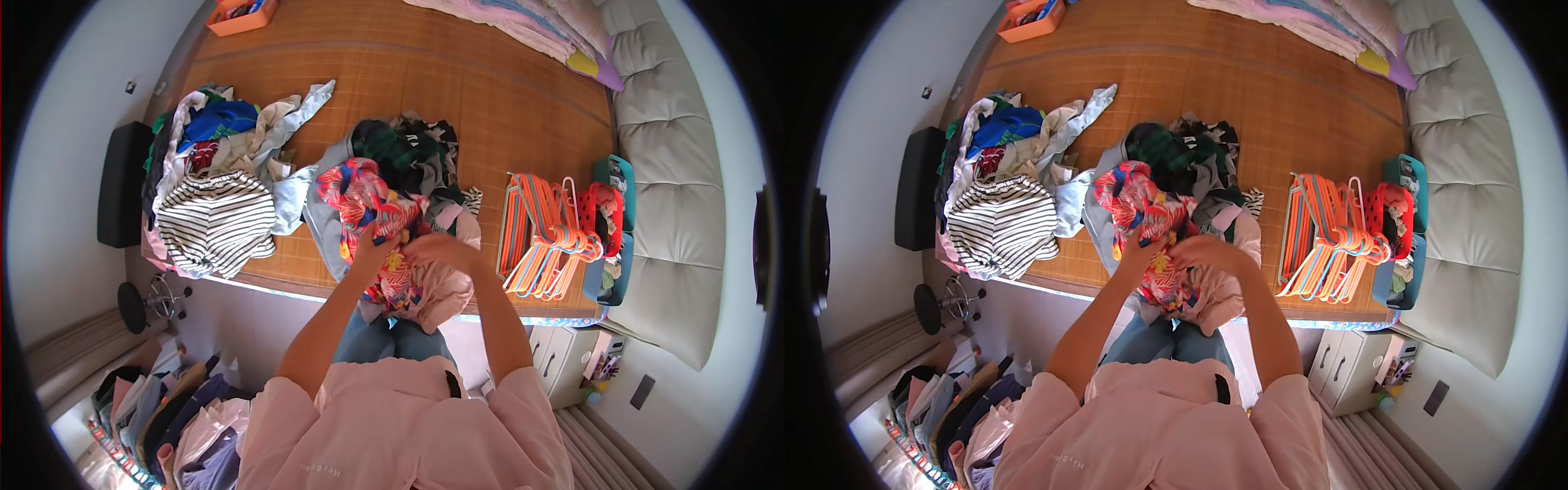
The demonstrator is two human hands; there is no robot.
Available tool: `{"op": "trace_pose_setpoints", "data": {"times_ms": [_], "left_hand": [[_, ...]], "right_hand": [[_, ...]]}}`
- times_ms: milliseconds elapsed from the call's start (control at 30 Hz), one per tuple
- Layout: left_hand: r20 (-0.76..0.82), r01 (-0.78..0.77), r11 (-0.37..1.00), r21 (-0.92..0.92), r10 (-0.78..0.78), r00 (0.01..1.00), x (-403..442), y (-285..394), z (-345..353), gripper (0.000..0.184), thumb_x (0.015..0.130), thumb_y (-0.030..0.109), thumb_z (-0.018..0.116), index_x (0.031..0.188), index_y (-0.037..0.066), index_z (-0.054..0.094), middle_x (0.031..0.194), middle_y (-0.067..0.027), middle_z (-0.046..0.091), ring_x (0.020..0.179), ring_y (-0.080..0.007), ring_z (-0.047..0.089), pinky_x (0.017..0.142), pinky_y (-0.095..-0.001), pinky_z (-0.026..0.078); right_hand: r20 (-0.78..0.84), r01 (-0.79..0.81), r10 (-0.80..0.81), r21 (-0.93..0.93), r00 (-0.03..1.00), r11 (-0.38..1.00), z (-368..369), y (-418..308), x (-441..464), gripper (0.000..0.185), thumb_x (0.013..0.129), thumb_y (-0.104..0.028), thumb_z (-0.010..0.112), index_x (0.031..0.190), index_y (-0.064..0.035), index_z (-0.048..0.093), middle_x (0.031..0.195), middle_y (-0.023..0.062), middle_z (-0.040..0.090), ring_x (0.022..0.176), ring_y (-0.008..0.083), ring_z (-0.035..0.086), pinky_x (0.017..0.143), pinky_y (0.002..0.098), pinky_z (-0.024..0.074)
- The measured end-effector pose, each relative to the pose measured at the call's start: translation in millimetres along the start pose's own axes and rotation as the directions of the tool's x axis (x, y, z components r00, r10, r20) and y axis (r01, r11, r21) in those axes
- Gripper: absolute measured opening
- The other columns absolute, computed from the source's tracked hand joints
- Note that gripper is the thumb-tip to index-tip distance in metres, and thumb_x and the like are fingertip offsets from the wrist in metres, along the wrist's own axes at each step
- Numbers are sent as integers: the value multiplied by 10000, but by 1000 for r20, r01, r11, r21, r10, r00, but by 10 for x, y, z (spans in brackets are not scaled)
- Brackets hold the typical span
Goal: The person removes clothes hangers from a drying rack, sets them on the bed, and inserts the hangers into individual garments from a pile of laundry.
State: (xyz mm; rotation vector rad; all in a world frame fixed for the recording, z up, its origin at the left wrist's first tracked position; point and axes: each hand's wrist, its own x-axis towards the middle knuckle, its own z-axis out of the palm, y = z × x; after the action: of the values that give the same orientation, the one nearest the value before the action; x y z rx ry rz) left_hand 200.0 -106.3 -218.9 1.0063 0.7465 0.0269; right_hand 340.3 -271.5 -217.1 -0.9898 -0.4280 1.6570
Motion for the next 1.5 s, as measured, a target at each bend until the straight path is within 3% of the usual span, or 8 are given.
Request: {"op": "trace_pose_setpoints", "data": {"times_ms": [100, 267, 433, 600, 767, 900, 1400, 1500], "left_hand": [[71, 183, 972, -149, -174, 982, -223, 171, -99, 501, 856, 98, 639, 1307, 38, 430, 1156, -113, 602, 1001, -208, 624, 861, -354, 526], [422, 557, 820, -134, -461, 781, -756, 485, 212, 428, 907, 211, 581, 1274, 18, 476, 1180, -121, 610, 1068, -216, 607, 935, -368, 493], [609, 714, 679, -169, -497, 618, -741, 348, -4, 483, 896, 271, 601, 1282, 7, 479, 1194, -124, 609, 1042, -206, 616, 947, -347, 482], [-72, 90, 989, 117, -82, 994, 259, -51, -978, 314, 830, 271, 691, 947, -18, 659, 860, -49, 654, 778, -124, 598, 670, -266, 485], [-465, -197, 604, 772, 749, 473, 645, 294, -1310, 559, 783, 354, 741, 1085, -56, 509, 896, -126, 517, 852, -220, 514, 776, -347, 435], [-524, -108, 842, 528, 424, 738, 710, -832, -1659, 482, 838, 353, 678, 1031, -58, 519, 863, -122, 541, 783, -186, 508, 677, -354, 436], [-169, -151, 589, 794, 452, 876, -239, -391, -1062, 184, 906, 158, 524, 1034, 26, 529, 845, -183, 605, 773, -342, 605, 679, -429, 464], [-99, -177, 480, 859, 496, 863, -261, -530, -967, 328, 836, 212, 634, 1097, 37, 540, 910, -170, 607, 820, -367, 604, 714, -469, 477]], "right_hand": [[-610, -116, 214, 196, 763, 974, -269, -21, 1, 478, 891, -298, 615, 1244, 7, 510, 1156, 135, 593, 1028, 216, 602, 865, 343, 511], [-433, 29, 121, 323, 893, 946, 96, -134, 94, 422, 857, -332, 647, 1145, -35, 563, 1024, 99, 649, 895, 173, 642, 779, 370, 543], [-817, -148, 154, 85, 556, 985, 7, -461, -457, 246, 757, -98, 600, 988, -12, 588, 731, 84, 634, 580, 186, 635, 557, 335, 557], [-725, 217, 92, 321, 683, 922, -1170, 129, -406, 399, 807, -116, 600, 1173, -14, 478, 932, 143, 617, 794, 243, 647, 695, 350, 564], [-729, 631, -360, 125, 582, 765, -782, 166, 69, 530, 844, -212, 668, 1258, 8, 421, 1160, 187, 529, 1074, 266, 544, 925, 360, 486], [-823, -171, -408, -502, 394, 848, -882, 1095, 278, 699, 759, -218, 733, 1325, 24, 401, 1123, 197, 571, 1019, 290, 585, 901, 387, 476], [-775, -703, -541, -581, 327, 409, -265, 1259, -364, 197, 790, -130, 618, 984, -92, 622, 712, 158, 617, 660, 328, 610, 575, 429, 460], [-604, -288, -767, -790, 215, 541, 1, 1113, -33, 110, 782, -153, 638, 862, -78, 627, 780, 139, 604, 738, 329, 592, 638, 442, 452]]}}
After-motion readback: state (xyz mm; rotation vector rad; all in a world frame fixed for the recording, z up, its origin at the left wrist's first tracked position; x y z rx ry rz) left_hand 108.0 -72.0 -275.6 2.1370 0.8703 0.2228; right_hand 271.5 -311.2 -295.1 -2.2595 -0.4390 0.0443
